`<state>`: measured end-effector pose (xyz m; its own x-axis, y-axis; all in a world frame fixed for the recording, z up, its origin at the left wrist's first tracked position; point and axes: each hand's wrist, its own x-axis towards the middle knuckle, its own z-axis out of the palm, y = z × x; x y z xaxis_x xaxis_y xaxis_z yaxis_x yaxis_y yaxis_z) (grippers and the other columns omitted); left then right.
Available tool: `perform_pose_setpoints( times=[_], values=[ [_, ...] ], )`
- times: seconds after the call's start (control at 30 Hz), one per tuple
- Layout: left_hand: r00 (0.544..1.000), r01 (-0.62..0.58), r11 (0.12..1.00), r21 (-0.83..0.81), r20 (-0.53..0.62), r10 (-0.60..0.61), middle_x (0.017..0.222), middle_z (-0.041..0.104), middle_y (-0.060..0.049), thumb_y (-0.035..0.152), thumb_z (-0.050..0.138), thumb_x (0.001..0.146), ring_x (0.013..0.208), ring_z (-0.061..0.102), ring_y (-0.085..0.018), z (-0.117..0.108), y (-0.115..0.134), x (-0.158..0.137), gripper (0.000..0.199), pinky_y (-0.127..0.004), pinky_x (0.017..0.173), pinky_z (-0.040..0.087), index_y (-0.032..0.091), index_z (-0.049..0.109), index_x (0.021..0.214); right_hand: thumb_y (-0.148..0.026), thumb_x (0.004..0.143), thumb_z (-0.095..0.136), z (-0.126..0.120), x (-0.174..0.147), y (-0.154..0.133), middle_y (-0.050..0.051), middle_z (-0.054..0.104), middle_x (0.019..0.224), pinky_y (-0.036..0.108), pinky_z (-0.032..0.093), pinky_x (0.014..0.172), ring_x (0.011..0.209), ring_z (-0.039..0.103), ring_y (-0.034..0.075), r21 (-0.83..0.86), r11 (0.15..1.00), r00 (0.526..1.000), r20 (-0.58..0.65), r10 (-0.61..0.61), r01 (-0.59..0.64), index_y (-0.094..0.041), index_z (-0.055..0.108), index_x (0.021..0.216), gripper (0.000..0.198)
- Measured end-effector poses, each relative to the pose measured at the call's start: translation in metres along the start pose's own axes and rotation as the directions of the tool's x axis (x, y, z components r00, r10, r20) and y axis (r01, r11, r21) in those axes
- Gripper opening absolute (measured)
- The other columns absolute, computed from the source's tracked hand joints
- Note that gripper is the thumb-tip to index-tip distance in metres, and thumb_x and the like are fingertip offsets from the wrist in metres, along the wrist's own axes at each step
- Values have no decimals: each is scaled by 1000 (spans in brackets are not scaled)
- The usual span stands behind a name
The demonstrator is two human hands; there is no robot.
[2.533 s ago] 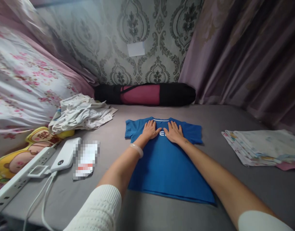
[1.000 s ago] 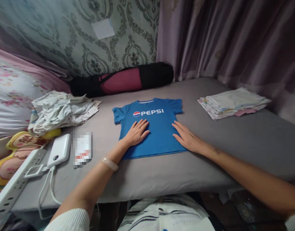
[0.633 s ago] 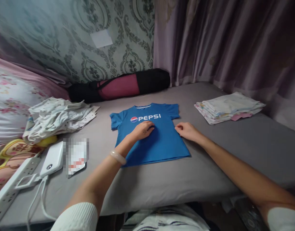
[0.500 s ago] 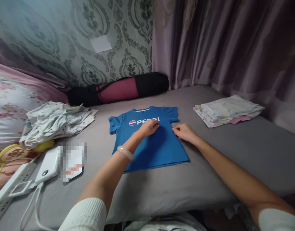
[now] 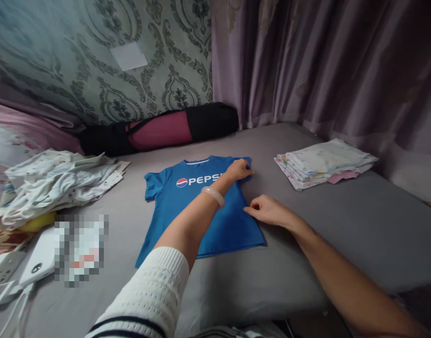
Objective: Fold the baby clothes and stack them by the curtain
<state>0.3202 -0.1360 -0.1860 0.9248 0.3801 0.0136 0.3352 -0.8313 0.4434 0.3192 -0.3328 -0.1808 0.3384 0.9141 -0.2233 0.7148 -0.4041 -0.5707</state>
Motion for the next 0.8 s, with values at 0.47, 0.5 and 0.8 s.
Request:
perform_pose_setpoints(
  times=[0.47, 0.5, 0.8],
  values=[
    [971, 235, 970, -66, -20, -237, 82, 68, -11, 8, 61, 70, 95, 65, -25, 5, 7, 17, 11, -28, 81, 49, 13, 68, 77, -35, 79, 56, -6, -21, -14, -2, 56, 56, 23, 25, 48, 52, 45, 9, -49, 990, 974, 193, -122, 133, -19, 53, 60, 25],
    [968, 249, 963, -106, -10, -251, 76, 67, -10, 7, 61, 70, 92, 66, -24, 4, 5, 18, 9, -28, 80, 49, 13, 67, 73, -35, 79, 56, -5, -21, -14, -2, 56, 57, 23, 26, 48, 52, 45, 9, -38, 990, 973, 196, -125, 135, -19, 53, 60, 24],
    [871, 311, 547, -777, 4, -491, 51, 50, 3, 9, 61, 71, 50, 53, -11, -20, -21, 1, 7, -26, 59, 51, 14, 58, 66, -28, 76, 56, -7, -22, -18, -5, 51, 60, 22, 29, 51, 55, 44, 9, 98, 980, 961, 205, -187, 170, -20, 46, 67, 15]
  ],
)
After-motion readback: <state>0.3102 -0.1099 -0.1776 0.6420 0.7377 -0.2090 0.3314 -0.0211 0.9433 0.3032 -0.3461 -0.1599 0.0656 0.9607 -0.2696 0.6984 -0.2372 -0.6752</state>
